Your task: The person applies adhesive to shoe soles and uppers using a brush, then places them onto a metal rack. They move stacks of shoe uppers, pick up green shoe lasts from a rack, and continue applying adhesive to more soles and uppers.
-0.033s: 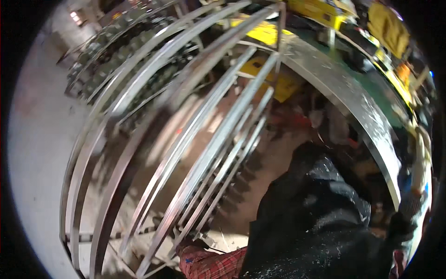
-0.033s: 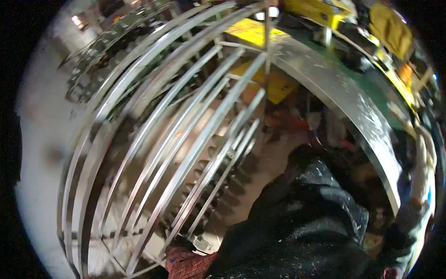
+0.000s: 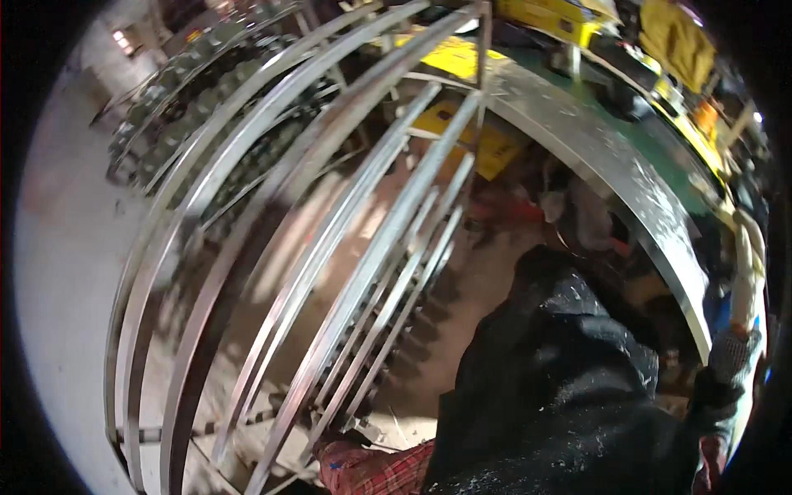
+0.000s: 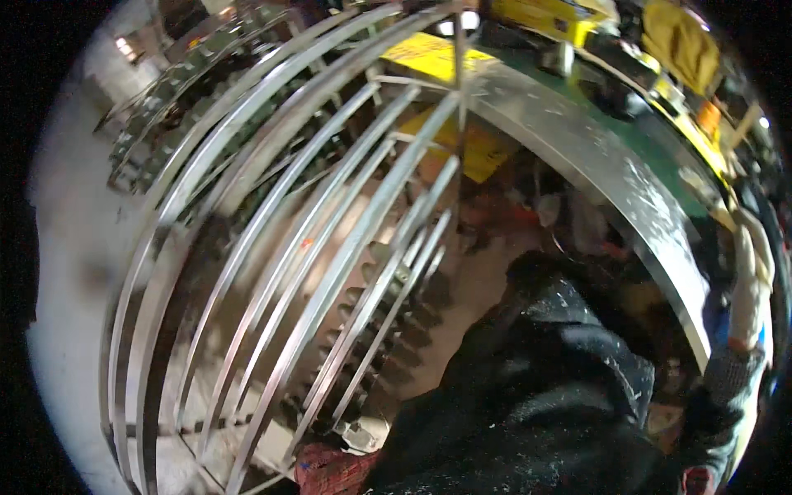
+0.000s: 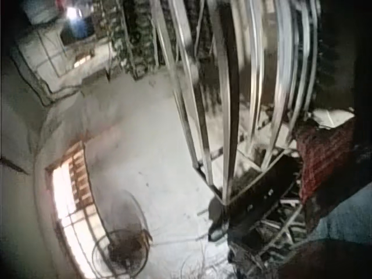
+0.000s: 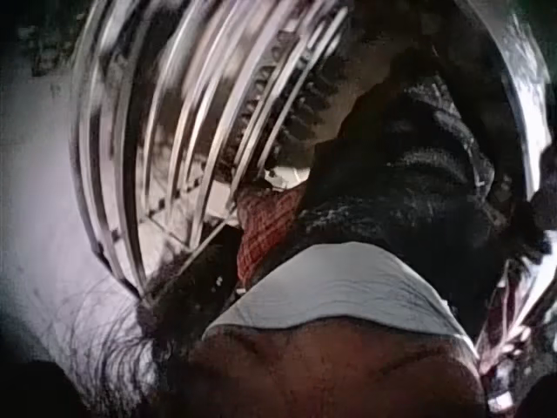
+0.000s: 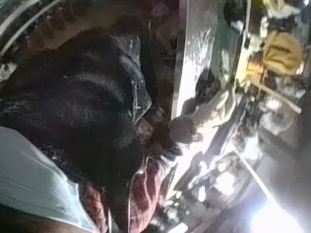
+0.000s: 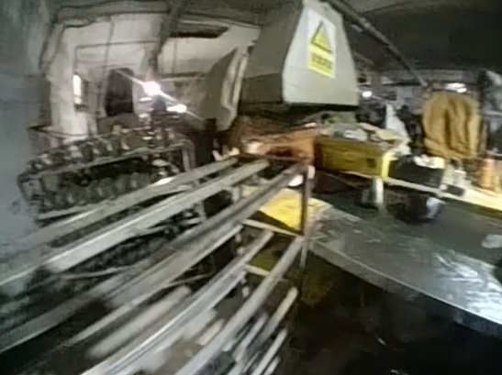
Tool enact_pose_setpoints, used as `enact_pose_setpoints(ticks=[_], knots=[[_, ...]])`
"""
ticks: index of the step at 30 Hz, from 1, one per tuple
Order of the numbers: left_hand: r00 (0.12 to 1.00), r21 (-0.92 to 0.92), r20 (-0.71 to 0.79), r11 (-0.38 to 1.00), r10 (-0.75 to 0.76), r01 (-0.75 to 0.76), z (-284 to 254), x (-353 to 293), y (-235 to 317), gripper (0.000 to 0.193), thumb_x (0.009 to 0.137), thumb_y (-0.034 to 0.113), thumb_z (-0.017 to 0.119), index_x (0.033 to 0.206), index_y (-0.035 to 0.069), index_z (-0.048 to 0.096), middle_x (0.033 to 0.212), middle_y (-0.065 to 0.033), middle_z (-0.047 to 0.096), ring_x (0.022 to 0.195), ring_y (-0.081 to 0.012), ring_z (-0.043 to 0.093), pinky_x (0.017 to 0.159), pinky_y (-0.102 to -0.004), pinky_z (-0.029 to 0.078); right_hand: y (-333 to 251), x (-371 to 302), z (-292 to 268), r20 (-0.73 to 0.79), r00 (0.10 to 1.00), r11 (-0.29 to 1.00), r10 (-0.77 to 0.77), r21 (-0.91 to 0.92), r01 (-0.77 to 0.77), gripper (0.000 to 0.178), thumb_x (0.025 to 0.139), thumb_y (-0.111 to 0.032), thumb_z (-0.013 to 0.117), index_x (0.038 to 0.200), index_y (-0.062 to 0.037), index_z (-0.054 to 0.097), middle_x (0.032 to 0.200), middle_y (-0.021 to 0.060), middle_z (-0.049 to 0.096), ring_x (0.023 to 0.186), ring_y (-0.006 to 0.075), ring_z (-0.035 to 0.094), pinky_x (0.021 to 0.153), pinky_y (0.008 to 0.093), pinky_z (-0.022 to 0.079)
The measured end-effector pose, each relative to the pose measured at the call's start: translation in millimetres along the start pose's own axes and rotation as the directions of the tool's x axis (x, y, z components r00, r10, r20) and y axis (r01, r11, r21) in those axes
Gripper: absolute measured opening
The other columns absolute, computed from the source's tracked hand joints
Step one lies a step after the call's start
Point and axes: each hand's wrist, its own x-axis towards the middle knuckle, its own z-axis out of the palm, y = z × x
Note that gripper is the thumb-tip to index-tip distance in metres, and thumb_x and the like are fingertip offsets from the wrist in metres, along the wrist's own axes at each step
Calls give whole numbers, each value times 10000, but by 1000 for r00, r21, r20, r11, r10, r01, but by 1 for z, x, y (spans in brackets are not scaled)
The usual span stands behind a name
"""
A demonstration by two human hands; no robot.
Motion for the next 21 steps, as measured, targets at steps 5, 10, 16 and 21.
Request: enact_pose_setpoints(ticks=[5,10,16,21], knots=[[945,-471,325,874,47,118,67,-4,39,526,927,394,546,1263,-8,503,1227,-223,568,1117,-380,548,959,-538,454,-16,-30,-34,-52,982,966,-180,-196,167,272,1021,-125,435,1199,2,596,1193,117,628,1095,156,603,943,235,464],[729,-574,666,733,160,364,119,-58,81,556,930,404,546,1262,-38,490,1213,-235,567,1098,-376,553,949,-542,462,48,-75,-36,-186,915,913,357,279,-299,268,999,-184,508,1191,-31,615,984,37,652,721,44,538,659,194,449],[161,-237,971,748,174,620,192,-173,147,593,935,417,546,1260,-73,474,1197,-250,565,1075,-372,558,938,-547,472,54,-91,-48,-169,871,831,462,425,-358,262,957,-217,604,1140,-34,647,930,36,664,738,76,594,673,196,496],[-90,53,996,840,-5,540,241,-367,236,723,881,493,587,1323,-58,434,1238,-257,537,1128,-401,523,1032,-583,370,91,-93,-118,-415,796,892,442,294,-342,315,960,-235,590,1150,11,642,913,68,682,726,91,580,628,225,461]])
